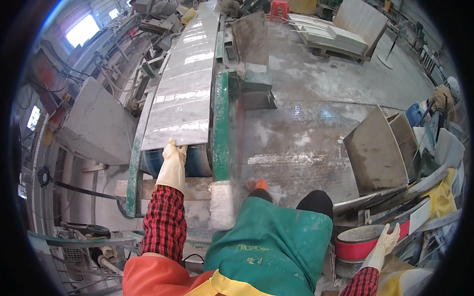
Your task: The person repeatedly picks up rectangular tiles from a conveyor belt and places them into a nearby bin. The action is continuous and repetitive throughout the clip.
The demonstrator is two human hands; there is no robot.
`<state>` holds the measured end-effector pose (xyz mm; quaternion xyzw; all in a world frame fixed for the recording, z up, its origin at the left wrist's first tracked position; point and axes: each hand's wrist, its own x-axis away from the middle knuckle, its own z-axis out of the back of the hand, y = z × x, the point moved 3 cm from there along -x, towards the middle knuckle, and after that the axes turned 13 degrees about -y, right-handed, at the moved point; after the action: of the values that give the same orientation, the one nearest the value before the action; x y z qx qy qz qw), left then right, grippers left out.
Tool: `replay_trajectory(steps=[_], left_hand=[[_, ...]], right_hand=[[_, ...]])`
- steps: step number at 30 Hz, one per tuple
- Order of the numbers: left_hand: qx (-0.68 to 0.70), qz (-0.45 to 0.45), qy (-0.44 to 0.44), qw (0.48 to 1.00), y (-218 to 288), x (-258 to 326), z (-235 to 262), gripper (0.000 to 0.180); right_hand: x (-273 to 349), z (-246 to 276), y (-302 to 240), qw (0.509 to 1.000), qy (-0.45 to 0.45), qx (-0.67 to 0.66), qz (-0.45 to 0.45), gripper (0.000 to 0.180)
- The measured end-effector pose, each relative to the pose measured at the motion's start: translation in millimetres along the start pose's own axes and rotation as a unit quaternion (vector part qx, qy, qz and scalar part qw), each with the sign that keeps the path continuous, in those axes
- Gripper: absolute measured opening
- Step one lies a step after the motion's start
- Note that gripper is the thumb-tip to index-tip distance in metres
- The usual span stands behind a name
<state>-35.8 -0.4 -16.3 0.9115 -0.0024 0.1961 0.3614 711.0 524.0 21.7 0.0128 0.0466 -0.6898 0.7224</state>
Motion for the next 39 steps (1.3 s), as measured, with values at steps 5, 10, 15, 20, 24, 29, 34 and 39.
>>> replay_trajectory(steps=[5, 10, 15, 20, 24, 29, 34, 39], left_hand=[[-0.087, 0.047, -0.056, 0.994, 5.3, -5.7, 3.4, 0.041], [-0.402, 0.125, -0.03, 0.907, 32.2, 5.5, 9.7, 0.041], [-0.451, 0.133, -0.039, 0.882, 43.6, -7.9, 29.7, 0.047], [-0.346, 0.182, -0.008, 0.92, 39.4, -5.7, 24.8, 0.046], [-0.228, 0.167, 0.016, 0.959, 36.1, 9.0, 28.3, 0.038], [-0.229, 0.099, 0.021, 0.968, 33.3, 11.9, 60.6, 0.035], [-0.346, -0.11, -0.175, 0.915, 12.5, 61.5, 39.3, 0.039], [-0.578, -0.258, -0.374, 0.678, -30.8, 116.4, -35.0, 0.034]], right_hand=[[8.0, -2.7, 2.9, 1.0, 0.011, 0.0, 0.001, 0.056], [15.7, 0.2, -8.5, 1.0, 0.005, 0.026, 0.0, 0.056], [24.9, 4.7, -21.4, 0.999, -0.008, 0.043, -0.005, 0.057], [29.6, 0.0, -18.2, 0.999, -0.009, 0.048, -0.005, 0.057], [30.2, 1.1, -17.6, 1.0, -0.008, 0.017, 0.009, 0.056], [0.3, 4.1, 3.4, 0.997, 0.068, -0.014, 0.046, 0.056], [-41.5, 2.1, 34.9, 0.982, 0.164, 0.09, 0.023, 0.053], [-48.7, 9.8, 6.9, 0.988, 0.121, 0.091, 0.01, 0.049]])
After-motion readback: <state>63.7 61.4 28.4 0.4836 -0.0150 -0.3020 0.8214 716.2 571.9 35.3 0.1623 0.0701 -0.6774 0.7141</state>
